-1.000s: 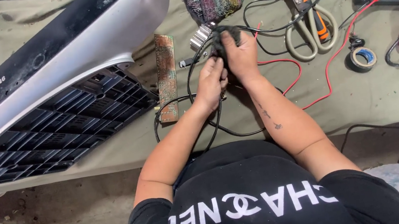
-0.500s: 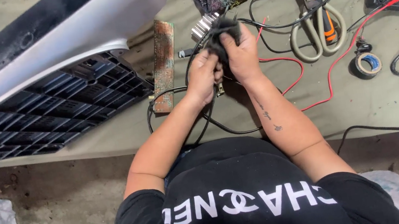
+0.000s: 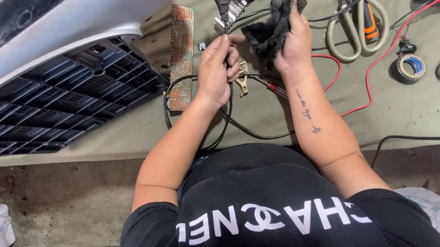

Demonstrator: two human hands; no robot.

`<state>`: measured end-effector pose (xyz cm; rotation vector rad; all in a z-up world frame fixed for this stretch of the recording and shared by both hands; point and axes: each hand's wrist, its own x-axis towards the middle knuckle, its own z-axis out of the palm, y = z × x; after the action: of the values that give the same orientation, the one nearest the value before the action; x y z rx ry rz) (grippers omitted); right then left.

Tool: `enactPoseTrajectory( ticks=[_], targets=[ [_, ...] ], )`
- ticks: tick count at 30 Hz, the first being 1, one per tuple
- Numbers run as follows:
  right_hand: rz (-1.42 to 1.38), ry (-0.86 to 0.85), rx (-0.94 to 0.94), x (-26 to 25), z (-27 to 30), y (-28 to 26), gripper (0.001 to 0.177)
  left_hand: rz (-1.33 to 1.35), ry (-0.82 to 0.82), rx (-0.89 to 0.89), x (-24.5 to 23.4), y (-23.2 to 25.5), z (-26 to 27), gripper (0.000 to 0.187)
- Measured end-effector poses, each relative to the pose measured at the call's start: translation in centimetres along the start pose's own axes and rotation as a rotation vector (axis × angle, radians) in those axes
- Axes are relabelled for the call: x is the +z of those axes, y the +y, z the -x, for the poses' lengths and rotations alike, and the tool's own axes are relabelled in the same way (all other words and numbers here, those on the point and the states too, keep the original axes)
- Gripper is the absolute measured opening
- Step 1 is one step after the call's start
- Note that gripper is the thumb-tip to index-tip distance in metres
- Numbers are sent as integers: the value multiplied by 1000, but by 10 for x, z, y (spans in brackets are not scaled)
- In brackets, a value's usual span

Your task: The person cleans a black electrical plug with a cloth, then uses a multimeter to test the wires. They proceed to wrap the exposed wire ends with white electrical tape and connect the multimeter probes to the taped wires.

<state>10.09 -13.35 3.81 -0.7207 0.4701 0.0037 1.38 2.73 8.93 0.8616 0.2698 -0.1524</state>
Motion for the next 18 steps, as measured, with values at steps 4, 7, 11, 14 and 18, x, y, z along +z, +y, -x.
enactPoseTrajectory(
  ticks=[4,7,11,14,18],
  targets=[
    [45,-228,24,5,9,9,38,53,9,-68,2,1,0,34],
    [24,-169,125,17,25,10,28,79,16,-98,6,1,-1,32],
    [-13,-339,157,25,34,4,37,8,-27,-40,3,-5,-3,30],
    [27,-472,246,25,41,2,59,-45,-38,-11,-3,-18,-7,26],
    [276,-381,14,27,51,18,32,-124,30,-14,-16,-59,-18,15]
  ],
)
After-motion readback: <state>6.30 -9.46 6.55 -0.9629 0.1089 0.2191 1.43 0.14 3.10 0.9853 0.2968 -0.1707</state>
